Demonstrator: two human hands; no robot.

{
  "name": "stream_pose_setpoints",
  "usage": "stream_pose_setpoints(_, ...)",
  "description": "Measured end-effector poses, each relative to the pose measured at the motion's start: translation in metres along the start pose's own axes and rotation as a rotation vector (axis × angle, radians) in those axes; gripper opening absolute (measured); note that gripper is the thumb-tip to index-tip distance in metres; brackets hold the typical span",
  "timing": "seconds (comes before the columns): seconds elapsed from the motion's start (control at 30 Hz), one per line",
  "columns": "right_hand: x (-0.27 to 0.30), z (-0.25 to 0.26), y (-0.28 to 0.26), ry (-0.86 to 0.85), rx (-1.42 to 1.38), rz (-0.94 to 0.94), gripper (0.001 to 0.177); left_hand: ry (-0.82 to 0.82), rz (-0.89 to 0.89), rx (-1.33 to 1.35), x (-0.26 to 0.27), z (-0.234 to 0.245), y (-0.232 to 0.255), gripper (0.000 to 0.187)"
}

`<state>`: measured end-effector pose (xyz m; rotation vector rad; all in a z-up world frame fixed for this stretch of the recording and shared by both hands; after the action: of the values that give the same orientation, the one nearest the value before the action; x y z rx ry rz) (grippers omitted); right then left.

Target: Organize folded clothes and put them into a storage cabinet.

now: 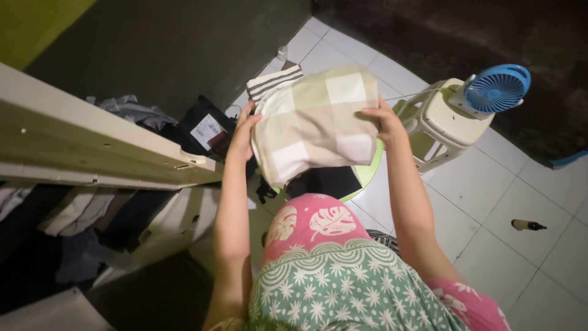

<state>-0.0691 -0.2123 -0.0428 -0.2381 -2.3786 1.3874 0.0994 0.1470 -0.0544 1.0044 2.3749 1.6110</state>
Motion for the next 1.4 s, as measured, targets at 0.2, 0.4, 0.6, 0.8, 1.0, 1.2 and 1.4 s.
stream_pose_setpoints(0.2,0.008,-0.053,-0.051,0.016,0.289,0.047,0.098,-0.074,-0.054,0.117,0.027,-0.018,0.036,0.072)
stream_pose_setpoints(0.4,0.017,-0.03,-0.05,-0.504,-0.553,0.045,0.082,-0.093,-0.196,0.291,0.02,-0.008,0.024,0.045)
stream_pose_setpoints(0.6,0.028,-0.02,-0.056,-0.276,0.183,0.228,0.068,0.082,-0.592,-0.617,0.026,-0.013,0.028,0.04)
stream_pose_setpoints(0.8,0.021,-0.012,-0.076,-0.112,0.859,0.529,0.028,-0.097,-0.684,-0.546,0.005,-0.004,0.009,0.021)
stream_pose_setpoints(1.0,-0.016,-0.01,-0.036,0.119,0.125,-0.118,0.026,0.0,0.041,0.108,-0.012,-0.009,-0.009,0.045)
stream_pose_setpoints(1.2,-0.018,-0.014,-0.019,0.165,-0.025,-0.194,0.034,0.045,0.079,0.232,0.0,-0.007,0.005,0.052)
stream_pose_setpoints(1.4,-0.016,-0.021,-0.037,-0.14,0.183,0.182,0.057,-0.015,-0.173,0.094,0.02,-0.019,0.039,0.053)
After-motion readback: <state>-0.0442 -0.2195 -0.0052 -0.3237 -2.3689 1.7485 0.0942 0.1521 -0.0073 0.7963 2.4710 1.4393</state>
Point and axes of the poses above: each hand's wrist, its own x-axis away from the middle knuckle, its own z-axis out of the back of the hand, y = z × x, the point moved 4 cm from there along -x, towards the middle knuckle, and after that the axes turned 2 degrees about z, right-handed, at the moved point
